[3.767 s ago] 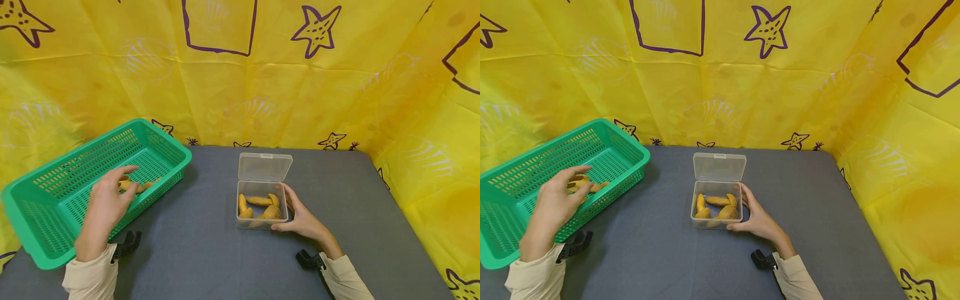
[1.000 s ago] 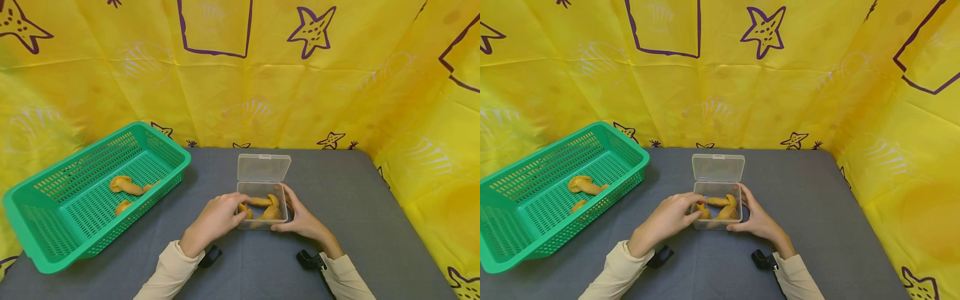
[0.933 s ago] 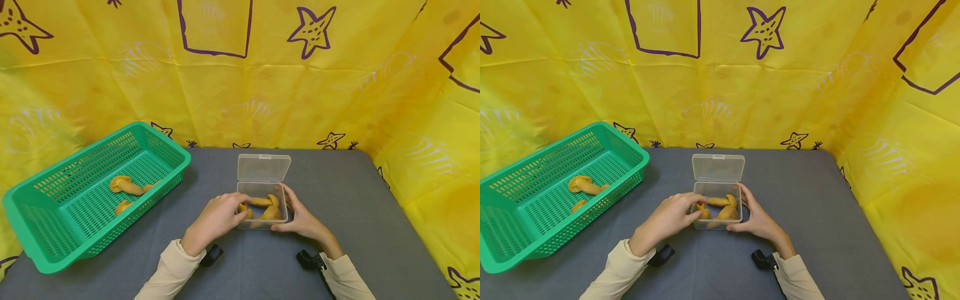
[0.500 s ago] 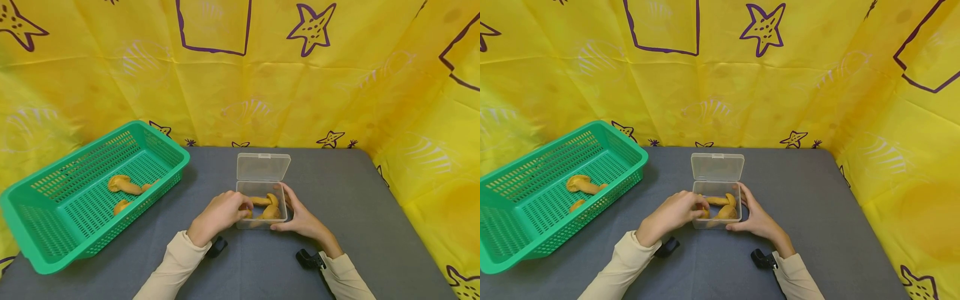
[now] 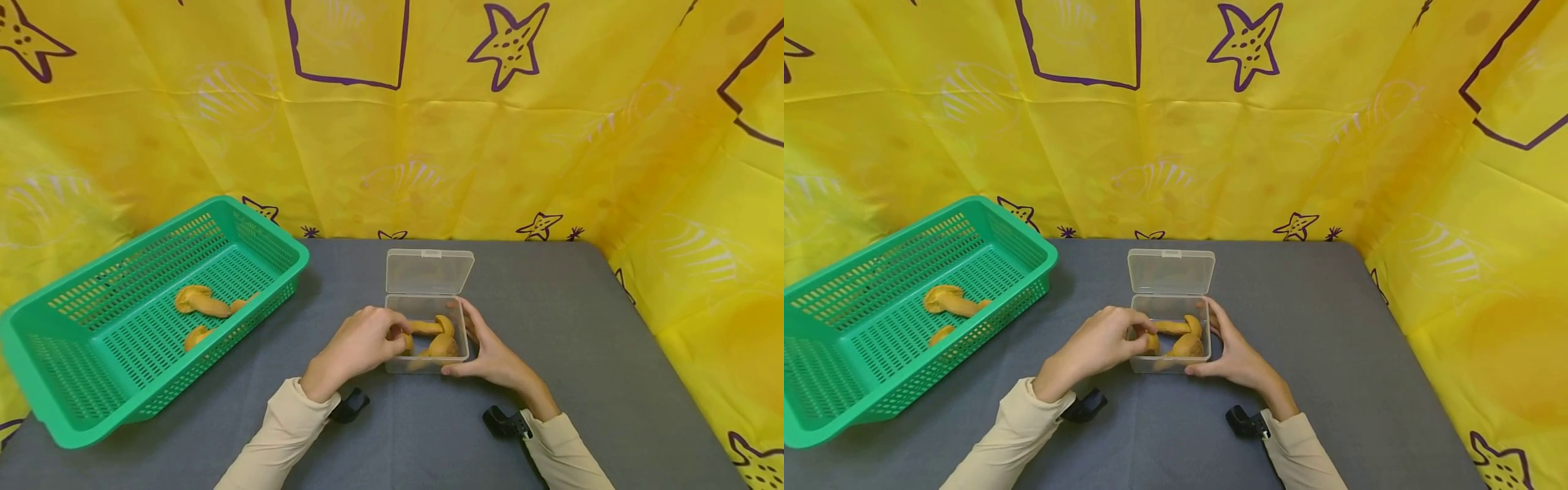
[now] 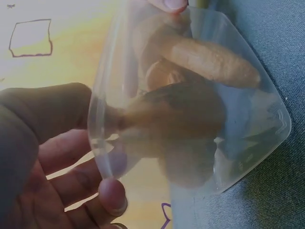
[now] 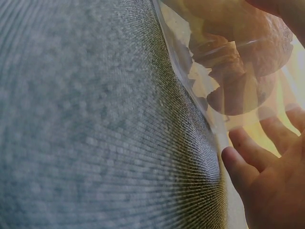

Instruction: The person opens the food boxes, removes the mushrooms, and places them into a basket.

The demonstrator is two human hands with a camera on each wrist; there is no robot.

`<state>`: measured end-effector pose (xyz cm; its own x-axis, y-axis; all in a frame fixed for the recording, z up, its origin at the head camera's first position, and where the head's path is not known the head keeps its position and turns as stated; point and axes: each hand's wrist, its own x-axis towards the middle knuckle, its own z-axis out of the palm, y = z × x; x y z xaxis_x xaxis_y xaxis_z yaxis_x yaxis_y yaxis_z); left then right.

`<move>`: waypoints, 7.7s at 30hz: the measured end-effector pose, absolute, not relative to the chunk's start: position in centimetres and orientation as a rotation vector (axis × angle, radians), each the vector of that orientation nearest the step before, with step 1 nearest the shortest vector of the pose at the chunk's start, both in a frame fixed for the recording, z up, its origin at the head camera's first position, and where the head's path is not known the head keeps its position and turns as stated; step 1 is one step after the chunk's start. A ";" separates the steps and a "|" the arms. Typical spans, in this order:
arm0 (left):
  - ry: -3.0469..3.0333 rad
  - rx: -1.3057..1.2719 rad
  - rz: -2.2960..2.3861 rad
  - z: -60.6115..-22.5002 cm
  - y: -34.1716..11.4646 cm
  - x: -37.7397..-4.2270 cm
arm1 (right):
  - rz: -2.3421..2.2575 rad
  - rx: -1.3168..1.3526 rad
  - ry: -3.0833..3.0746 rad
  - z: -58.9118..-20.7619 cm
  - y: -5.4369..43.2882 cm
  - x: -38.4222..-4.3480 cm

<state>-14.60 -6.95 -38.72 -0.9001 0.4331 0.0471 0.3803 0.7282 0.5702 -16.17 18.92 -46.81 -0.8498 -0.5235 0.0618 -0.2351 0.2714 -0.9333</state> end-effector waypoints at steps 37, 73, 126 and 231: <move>2.783 0.657 1.209 -38.1 -9.7 -13.6 | -1.596 -0.699 2.296 -46.6 18.9 -16.2; 2.803 0.641 1.209 -36.3 -15.9 -13.4 | -1.597 -0.705 2.299 -46.6 19.0 -16.2; 3.196 0.035 1.112 -37.0 -25.4 -14.9 | -1.606 -0.715 2.286 -46.6 18.9 -16.1; 2.880 0.945 1.075 -37.5 -6.6 -14.5 | -1.564 -0.682 2.305 -46.3 18.9 -16.0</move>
<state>-14.54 -6.57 -37.53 -0.8248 0.5008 0.2624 0.5502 0.6043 0.5762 -15.98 18.93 -46.32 -0.8517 -0.5226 0.0375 -0.2278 0.3049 -0.9247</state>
